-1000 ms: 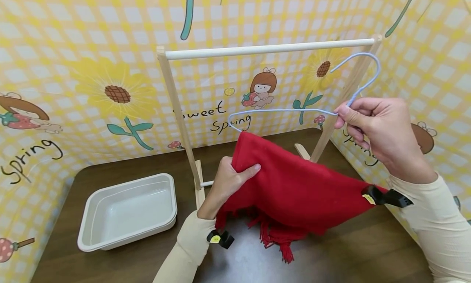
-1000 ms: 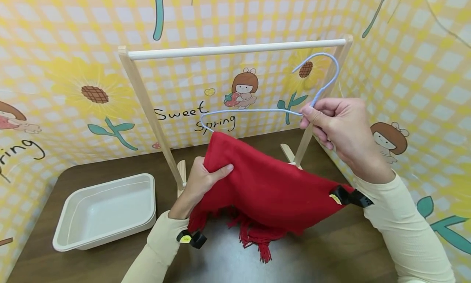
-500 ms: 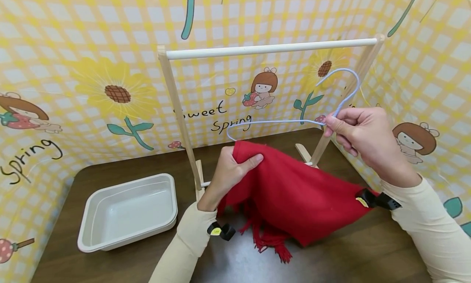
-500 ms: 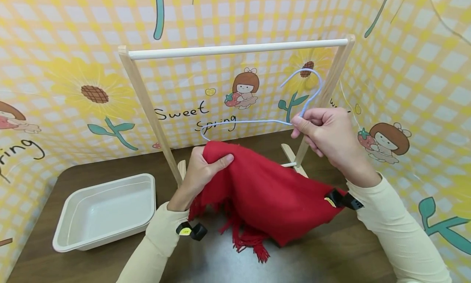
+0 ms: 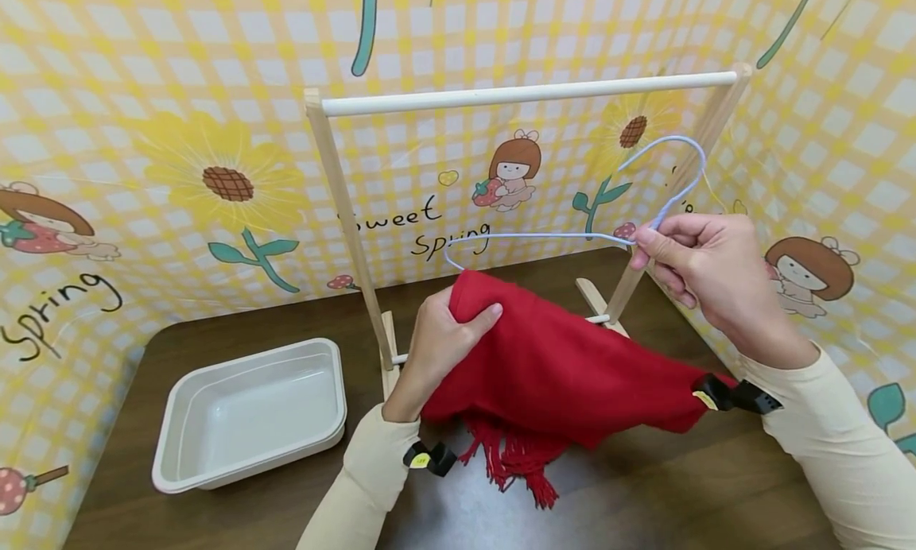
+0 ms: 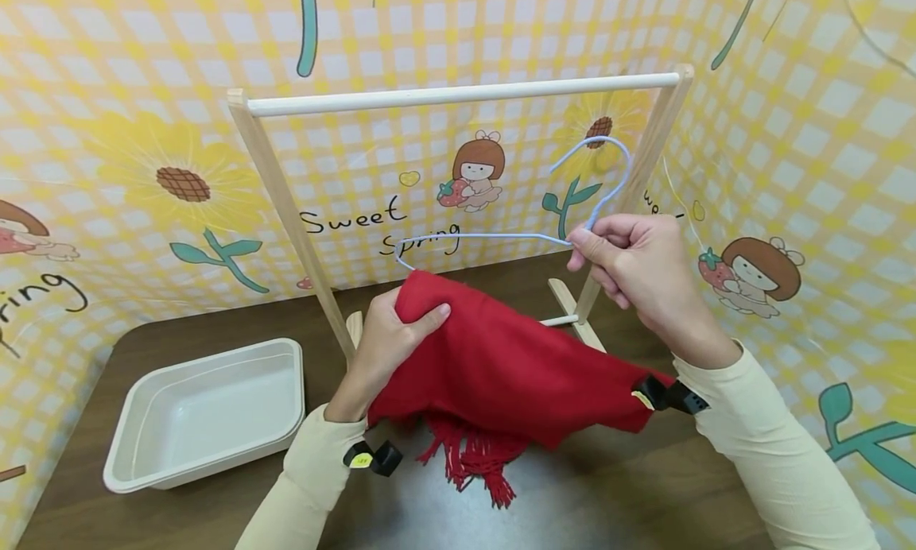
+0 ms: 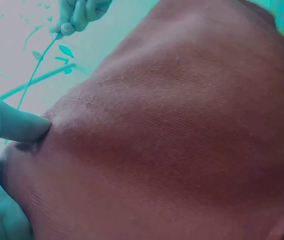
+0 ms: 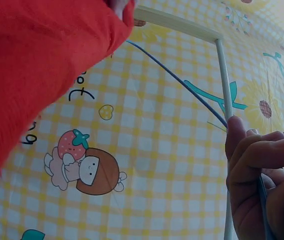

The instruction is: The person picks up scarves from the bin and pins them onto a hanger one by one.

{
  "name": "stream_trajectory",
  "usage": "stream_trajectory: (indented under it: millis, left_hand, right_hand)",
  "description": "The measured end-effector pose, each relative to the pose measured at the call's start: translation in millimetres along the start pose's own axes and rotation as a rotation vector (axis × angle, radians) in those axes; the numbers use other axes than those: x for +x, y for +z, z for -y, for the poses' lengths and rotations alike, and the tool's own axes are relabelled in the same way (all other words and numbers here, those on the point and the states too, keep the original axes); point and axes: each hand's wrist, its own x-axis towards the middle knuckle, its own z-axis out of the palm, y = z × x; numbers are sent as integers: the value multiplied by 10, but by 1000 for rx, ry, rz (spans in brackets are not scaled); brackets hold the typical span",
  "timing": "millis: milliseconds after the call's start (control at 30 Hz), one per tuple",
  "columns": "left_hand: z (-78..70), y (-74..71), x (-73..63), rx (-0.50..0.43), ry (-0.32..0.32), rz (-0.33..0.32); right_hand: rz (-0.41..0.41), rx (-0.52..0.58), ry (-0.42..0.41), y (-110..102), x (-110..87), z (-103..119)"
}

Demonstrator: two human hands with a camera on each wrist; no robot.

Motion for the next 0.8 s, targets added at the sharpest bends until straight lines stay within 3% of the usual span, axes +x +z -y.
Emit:
stream_trajectory:
  millis: [133,200,367,467,633,700,800]
  left_hand:
    - [89,26,-50,67,18,-48]
    - [133,38,-76,140,77,-129]
    - [159,80,-115,298,390,-481]
    - [116,165,-131,346,622,-596]
    - [-1,475,-184,442,955,-606]
    - [-55,612,-200,463,1054,-577]
    - [-112,796,-195,478,1153,-506]
  right_hand:
    - [-21,8,-17,-36,-32,38]
    - [-20,-1,-12,-44,-43,56]
    - [-9,-44,8,-40,-47,112]
    - [-9,-41,4,-22,-33,148]
    - [4,28,-33,31,1,166]
    - [12,45,-42,57,8,152]
    - [16,43,-31,91,4,123]
